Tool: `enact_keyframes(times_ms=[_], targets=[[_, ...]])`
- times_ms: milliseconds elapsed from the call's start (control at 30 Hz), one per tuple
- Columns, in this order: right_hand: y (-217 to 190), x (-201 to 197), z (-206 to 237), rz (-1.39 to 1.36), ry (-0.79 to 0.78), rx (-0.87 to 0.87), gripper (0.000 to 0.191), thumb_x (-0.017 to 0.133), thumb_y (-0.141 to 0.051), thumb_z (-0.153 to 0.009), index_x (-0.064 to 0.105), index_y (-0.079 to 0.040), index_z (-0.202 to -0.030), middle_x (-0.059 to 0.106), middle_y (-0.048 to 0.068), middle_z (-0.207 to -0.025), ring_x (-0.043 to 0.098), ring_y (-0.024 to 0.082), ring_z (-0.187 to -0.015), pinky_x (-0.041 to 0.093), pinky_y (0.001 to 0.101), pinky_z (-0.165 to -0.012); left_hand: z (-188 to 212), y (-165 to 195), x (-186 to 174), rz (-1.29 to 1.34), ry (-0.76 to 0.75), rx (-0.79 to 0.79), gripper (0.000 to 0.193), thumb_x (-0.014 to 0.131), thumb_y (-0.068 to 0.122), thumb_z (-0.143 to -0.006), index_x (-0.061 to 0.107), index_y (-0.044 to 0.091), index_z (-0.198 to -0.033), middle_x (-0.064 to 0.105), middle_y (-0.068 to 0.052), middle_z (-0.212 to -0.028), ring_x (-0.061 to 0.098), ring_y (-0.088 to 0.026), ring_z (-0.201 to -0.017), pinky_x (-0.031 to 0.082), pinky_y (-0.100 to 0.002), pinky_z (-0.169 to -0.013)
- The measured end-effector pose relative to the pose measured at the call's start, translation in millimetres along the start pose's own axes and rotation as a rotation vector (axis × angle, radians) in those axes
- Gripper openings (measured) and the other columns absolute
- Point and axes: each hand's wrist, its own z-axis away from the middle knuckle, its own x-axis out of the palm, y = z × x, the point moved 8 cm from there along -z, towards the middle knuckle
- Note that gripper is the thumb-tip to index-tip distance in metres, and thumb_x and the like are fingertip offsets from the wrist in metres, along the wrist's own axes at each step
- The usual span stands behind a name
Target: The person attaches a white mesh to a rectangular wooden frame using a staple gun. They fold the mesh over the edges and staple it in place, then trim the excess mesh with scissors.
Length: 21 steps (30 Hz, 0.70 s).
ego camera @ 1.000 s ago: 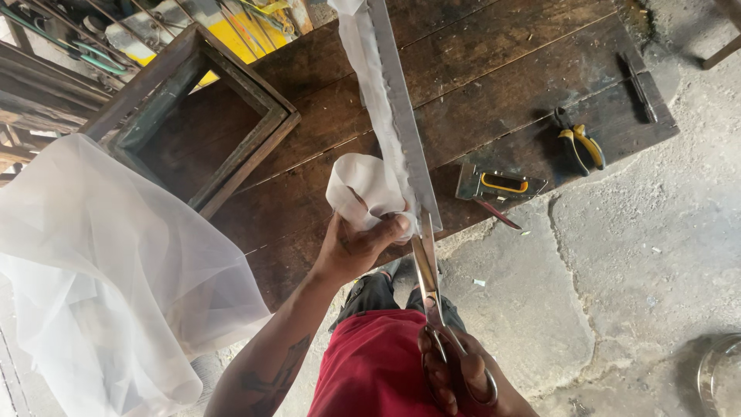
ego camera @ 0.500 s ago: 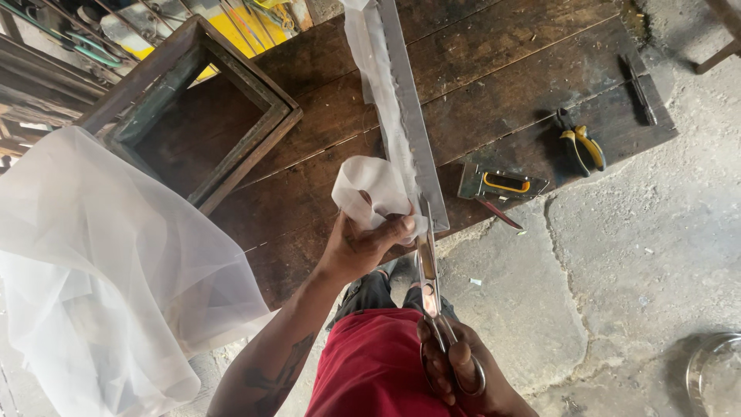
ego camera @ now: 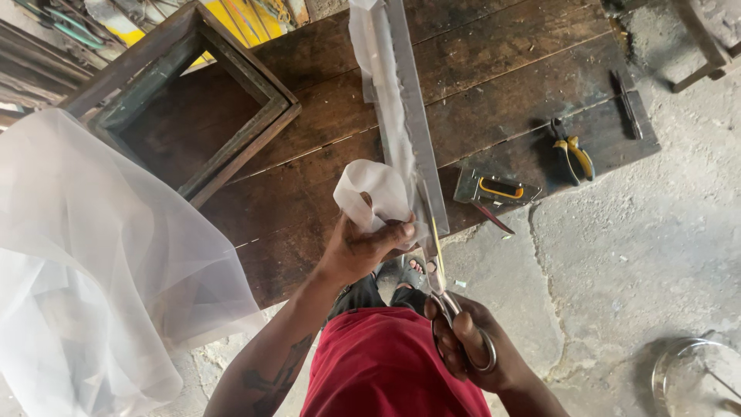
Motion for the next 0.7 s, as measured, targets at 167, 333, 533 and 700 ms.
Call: enact_keyframes(times_ms=[167, 333, 533, 700], targets=[[-17.4, -7.1, -12.2, -0.031, -0.013, 0.016, 0.086, 0.063, -0.074, -0.083, 0.057, 0.006, -0.113, 0.048, -0.001, -0.066, 0.042, 0.006, -0.047, 0.033, 0.0229, -0.038, 2.9, -7.0, -2.3, 0.127, 0.012, 0.013, 0.039, 0.08, 0.012, -0.089, 0.058, -0.001, -0.119, 0.07, -0.008, -0.105, 0.071, -0.018, -0.097, 0.064, -0.035, -0.083], [-35.2, -16.0, -25.1, -0.007, 0.016, 0.063, 0.085, 0.061, -0.073, -0.084, 0.057, 0.007, -0.114, 0.048, -0.001, -0.066, 0.042, 0.007, -0.046, 0.033, 0.0236, -0.037, 4.7, -7.0, -6.1, 0.059, 0.024, 0.009, 0.026, 0.079, 0.01, -0.091, 0.067, -0.002, -0.111, 0.073, -0.009, -0.098, 0.071, -0.016, -0.09, 0.062, -0.032, -0.077], [-54.2, -28.4, -40.9, 0.071, 0.077, 0.115, 0.084, 0.06, -0.071, -0.084, 0.059, 0.007, -0.114, 0.049, -0.002, -0.064, 0.043, 0.006, -0.044, 0.034, 0.0225, -0.036, 4.4, -8.5, -7.1, 0.086, -0.015, 0.02, 0.022, 0.076, 0.003, -0.092, 0.065, -0.004, -0.11, 0.074, -0.012, -0.097, 0.074, -0.02, -0.088, 0.064, -0.036, -0.074], [-71.3, -33.4, -59.8, 0.07, 0.086, 0.118, 0.082, 0.062, -0.071, -0.082, 0.058, 0.004, -0.113, 0.048, -0.005, -0.064, 0.044, 0.005, -0.046, 0.038, 0.0215, -0.037, 1.6, -13.3, -6.6, 0.179, -0.054, -0.008, 0.027, 0.073, -0.001, -0.091, 0.061, -0.005, -0.115, 0.075, -0.013, -0.104, 0.076, -0.022, -0.094, 0.067, -0.04, -0.076]])
